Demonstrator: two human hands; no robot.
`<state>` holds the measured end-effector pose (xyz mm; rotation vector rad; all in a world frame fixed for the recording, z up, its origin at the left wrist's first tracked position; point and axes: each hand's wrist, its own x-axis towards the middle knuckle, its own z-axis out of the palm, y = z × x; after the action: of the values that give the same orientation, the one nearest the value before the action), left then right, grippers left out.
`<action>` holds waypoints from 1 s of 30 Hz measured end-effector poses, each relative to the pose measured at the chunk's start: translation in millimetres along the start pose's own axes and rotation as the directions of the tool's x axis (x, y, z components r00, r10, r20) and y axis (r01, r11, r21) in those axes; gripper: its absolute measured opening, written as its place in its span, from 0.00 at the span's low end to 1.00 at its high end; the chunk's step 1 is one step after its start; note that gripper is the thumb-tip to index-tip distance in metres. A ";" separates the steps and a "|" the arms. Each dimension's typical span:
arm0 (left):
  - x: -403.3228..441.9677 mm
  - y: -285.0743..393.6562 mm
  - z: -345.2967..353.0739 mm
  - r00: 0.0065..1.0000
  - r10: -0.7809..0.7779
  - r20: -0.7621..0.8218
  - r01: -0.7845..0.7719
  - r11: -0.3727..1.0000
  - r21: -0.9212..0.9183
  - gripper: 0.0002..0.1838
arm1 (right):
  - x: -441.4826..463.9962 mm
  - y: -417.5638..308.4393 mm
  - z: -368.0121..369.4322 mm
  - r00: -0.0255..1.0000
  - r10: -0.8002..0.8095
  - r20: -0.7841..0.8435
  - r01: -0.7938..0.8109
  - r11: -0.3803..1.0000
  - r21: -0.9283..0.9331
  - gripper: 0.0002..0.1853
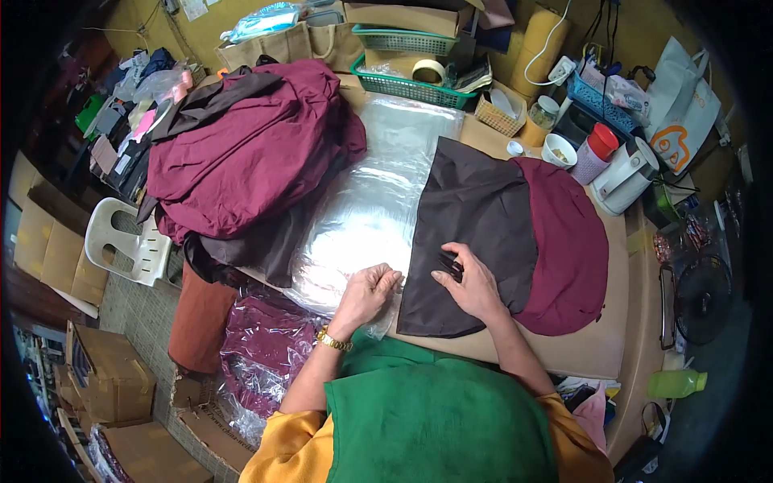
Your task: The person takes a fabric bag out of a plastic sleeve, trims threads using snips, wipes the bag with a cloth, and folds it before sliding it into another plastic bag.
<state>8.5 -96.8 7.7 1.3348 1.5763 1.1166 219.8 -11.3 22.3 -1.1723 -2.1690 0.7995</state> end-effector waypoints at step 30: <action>112.4 77.7 49.5 0.990 0.140 0.004 -0.111 0.804 -0.584 0.20 | 9.2 -46.7 -94.3 0.951 -0.132 -0.279 0.236 0.894 0.381 0.14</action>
<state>62.0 26.2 63.6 1.0367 0.9859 1.4887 255.8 -1.3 121.2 -0.7886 -1.7626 0.9162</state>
